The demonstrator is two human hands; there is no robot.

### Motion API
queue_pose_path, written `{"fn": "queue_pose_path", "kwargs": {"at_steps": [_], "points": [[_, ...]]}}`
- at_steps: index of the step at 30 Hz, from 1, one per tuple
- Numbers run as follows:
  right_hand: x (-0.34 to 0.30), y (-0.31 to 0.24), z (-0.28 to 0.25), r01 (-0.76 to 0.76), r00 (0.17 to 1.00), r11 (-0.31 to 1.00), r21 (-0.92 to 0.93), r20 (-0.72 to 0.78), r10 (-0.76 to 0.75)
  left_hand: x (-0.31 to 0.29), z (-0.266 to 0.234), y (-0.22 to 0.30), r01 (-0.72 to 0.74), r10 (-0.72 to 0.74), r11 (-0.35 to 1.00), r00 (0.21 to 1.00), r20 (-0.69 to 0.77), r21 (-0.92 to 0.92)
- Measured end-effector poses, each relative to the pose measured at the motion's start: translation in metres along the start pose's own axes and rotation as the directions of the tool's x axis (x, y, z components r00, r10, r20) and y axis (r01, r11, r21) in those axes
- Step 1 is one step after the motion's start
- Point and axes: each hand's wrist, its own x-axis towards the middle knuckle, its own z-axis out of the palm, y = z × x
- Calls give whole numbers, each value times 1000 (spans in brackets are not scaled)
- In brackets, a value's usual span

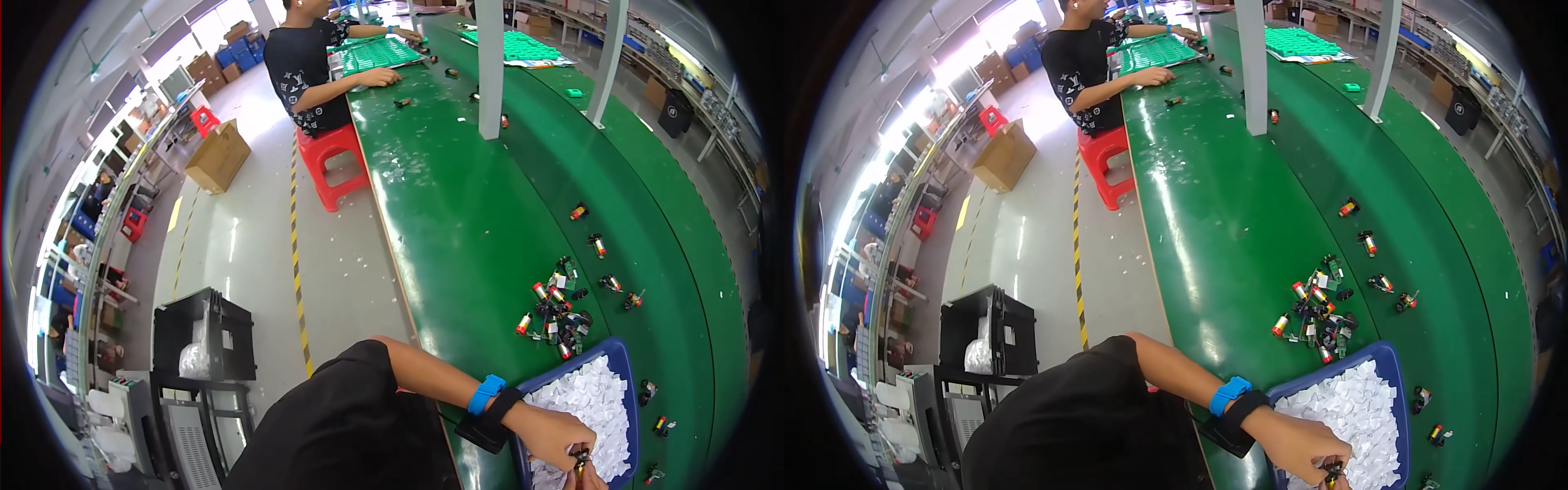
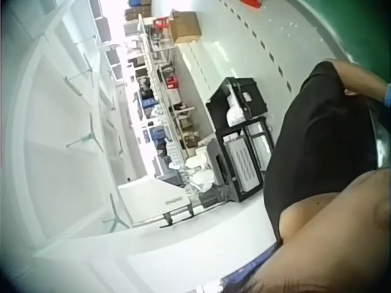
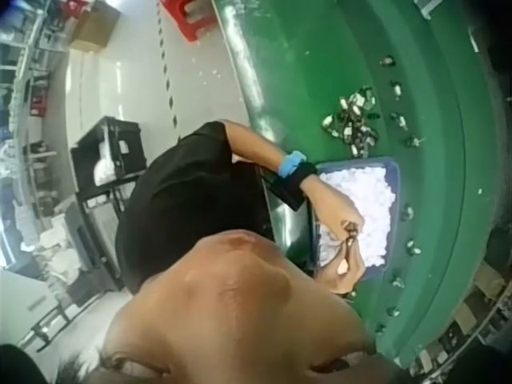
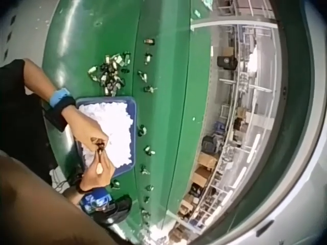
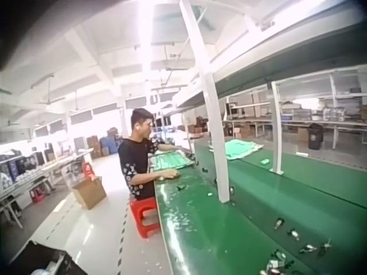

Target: The person picks up a circuit board and a battery, connects them by hand, and places the assembly onto the green table. This process is repeated multiple times for additional circuit boards and batteries.

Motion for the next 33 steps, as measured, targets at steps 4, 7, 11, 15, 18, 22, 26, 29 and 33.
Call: {"fn": "queue_pose_path", "kwargs": {"at_steps": [4, 7, 11, 15, 18, 22, 26, 29, 33], "points": [[-1, 3, 1, 3, 1000, 1000, -17, -23, -3, -2, -3, 11, 34, -34, 999, 999, -10, -21], [-2, 5, 0, 4, 1000, 1000, -7, -11, -4, -4, -2, 11, 55, -56, 998, 998, -8, -41], [-1, 7, 0, 26, 1000, 1000, 8, -2, -26, 1, 1, -3, -105, 110, 991, 993, -47, 84], [-5, 11, -1, 28, 1000, 1000, 14, 5, -28, -2, 0, 1, -29, 29, 1000, 1000, -11, 11], [-5, 10, -1, 14, 1000, 1000, 20, -4, -14, -4, -1, 10, 91, -90, 995, 996, 16, -50], [-4, 9, -1, 16, 1000, 1000, 22, -16, -15, -6, -1, 15, 121, -120, 990, 993, 18, -77], [-4, 7, -2, 6, 1000, 1000, 11, -15, -6, -3, -1, 6, 19, -19, 999, 1000, 5, -31], [-3, 7, -1, 3, 1000, 1000, 8, -18, -3, -3, 0, 6, 52, -52, 998, 999, 17, -45], [-4, 7, -1, 11, 1000, 1000, 13, -23, -10, -3, 1, 3, 45, -45, 998, 999, 13, -34]]}}
